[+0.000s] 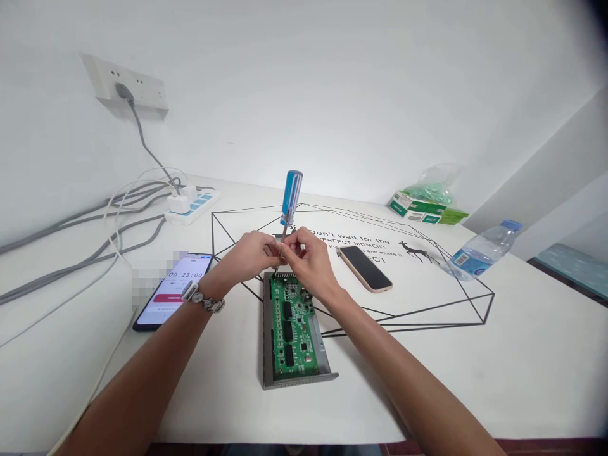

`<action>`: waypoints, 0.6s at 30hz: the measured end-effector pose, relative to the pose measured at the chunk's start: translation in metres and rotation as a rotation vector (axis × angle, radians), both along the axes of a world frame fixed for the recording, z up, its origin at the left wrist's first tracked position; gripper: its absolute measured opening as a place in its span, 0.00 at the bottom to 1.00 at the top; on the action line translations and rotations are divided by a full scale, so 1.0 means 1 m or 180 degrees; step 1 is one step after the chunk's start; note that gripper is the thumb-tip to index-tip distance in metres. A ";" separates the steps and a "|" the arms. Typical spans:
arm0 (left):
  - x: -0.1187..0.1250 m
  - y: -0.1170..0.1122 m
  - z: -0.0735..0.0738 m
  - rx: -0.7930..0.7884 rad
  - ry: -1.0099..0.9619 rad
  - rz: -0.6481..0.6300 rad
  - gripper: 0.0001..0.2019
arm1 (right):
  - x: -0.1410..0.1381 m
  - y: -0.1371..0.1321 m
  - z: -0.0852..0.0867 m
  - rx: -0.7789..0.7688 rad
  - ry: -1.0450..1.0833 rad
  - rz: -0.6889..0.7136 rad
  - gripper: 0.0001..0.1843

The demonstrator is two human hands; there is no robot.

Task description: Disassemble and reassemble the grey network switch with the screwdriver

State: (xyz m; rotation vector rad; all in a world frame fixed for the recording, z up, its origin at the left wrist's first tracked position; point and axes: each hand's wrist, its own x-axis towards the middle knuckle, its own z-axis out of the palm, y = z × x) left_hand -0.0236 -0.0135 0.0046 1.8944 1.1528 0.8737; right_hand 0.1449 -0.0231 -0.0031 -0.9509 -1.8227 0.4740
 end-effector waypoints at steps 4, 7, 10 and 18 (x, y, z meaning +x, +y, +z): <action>-0.001 -0.002 0.002 -0.0100 -0.0150 -0.0112 0.10 | -0.002 0.000 -0.004 -0.0022 0.0062 -0.0116 0.10; -0.001 -0.005 0.005 -0.0090 -0.0173 -0.0124 0.11 | -0.002 0.001 -0.005 -0.0110 0.0035 -0.0086 0.11; -0.001 -0.005 0.006 -0.0023 -0.0096 -0.0117 0.12 | 0.003 0.002 0.002 -0.0255 -0.0017 0.0114 0.10; -0.001 -0.004 0.003 0.0199 0.0217 -0.0001 0.09 | 0.032 0.013 0.086 -0.1264 -0.0543 0.1370 0.15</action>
